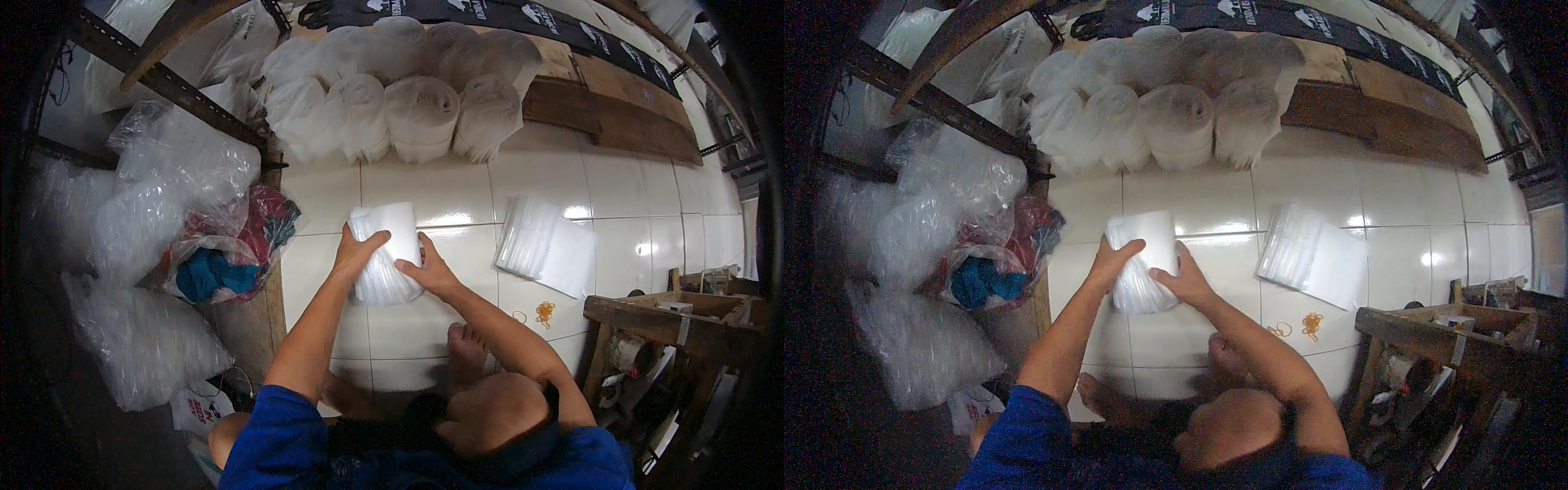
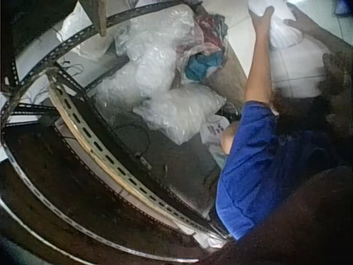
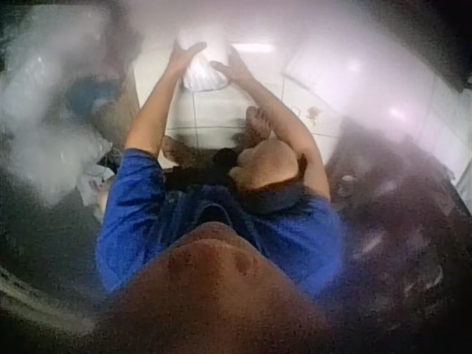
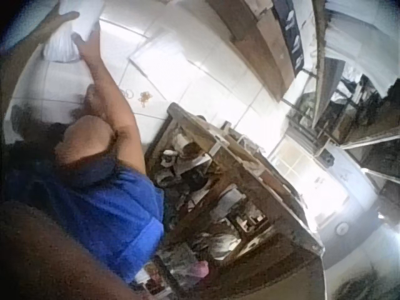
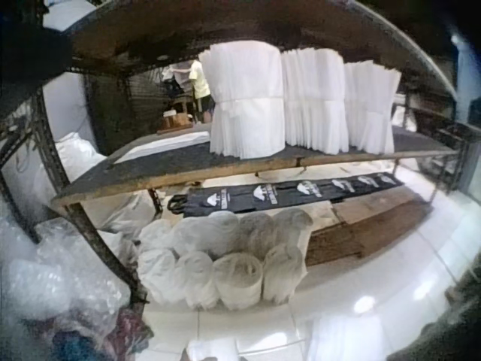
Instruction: The person sits on the floor and folds white translucent sheets by hand. They align the edges, fold the sheets in half, and then roll them into compact bundles. The person places the finished bundles onto a nearby wooden shelf.
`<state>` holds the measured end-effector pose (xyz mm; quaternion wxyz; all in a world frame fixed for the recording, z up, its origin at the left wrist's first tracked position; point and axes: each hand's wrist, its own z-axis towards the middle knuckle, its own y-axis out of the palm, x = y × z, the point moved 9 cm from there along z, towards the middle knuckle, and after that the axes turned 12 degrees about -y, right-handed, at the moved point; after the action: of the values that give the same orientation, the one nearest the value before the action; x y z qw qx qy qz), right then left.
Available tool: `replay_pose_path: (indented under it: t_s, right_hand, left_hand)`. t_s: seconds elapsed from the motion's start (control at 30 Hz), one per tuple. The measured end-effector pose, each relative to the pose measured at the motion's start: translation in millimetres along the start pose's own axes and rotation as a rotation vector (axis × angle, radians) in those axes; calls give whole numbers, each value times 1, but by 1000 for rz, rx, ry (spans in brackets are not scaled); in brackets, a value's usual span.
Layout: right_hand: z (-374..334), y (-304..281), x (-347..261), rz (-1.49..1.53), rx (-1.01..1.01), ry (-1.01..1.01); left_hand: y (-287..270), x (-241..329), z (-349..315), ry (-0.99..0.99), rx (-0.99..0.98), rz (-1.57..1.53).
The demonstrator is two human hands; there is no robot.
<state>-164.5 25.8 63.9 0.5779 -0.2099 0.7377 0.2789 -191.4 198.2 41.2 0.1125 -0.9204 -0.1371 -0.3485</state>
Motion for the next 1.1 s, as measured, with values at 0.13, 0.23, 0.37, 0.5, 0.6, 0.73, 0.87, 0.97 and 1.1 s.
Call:
replay_pose_path:
  t_s: [0.13, 0.23, 0.37, 0.5, 0.6, 0.73, 0.87, 0.97, 1.1]
  right_hand:
    - [16, 5, -2, -165, -45, -103]
    - [14, 7, 2, -349, -99, -111]
    - [4, 22, 0, -499, -122, -120]
    - [-7, 27, -13, -592, -36, -154]
    - [-10, 26, -16, -617, 10, -200]
    - [-19, 30, -25, -639, 44, -271]
    - [-21, 30, -34, -616, 2, -295]
    - [-15, 8, -34, -414, 59, -320]
    - [1, -25, -65, -113, 186, -304]
  left_hand:
    - [-1, -3, -10, -11, 78, -116]
    - [-3, -2, -22, -3, 177, -139]
    - [-7, -7, -34, -38, 219, -154]
    - [3, -2, -49, -49, 96, -222]
    - [10, -1, -47, 62, -4, -91]
    - [15, -1, -55, 37, -45, -57]
    - [14, 0, -64, 28, -41, -160]
    - [16, 10, -61, 136, -84, -196]
    - [30, 58, -79, 559, -89, -68]
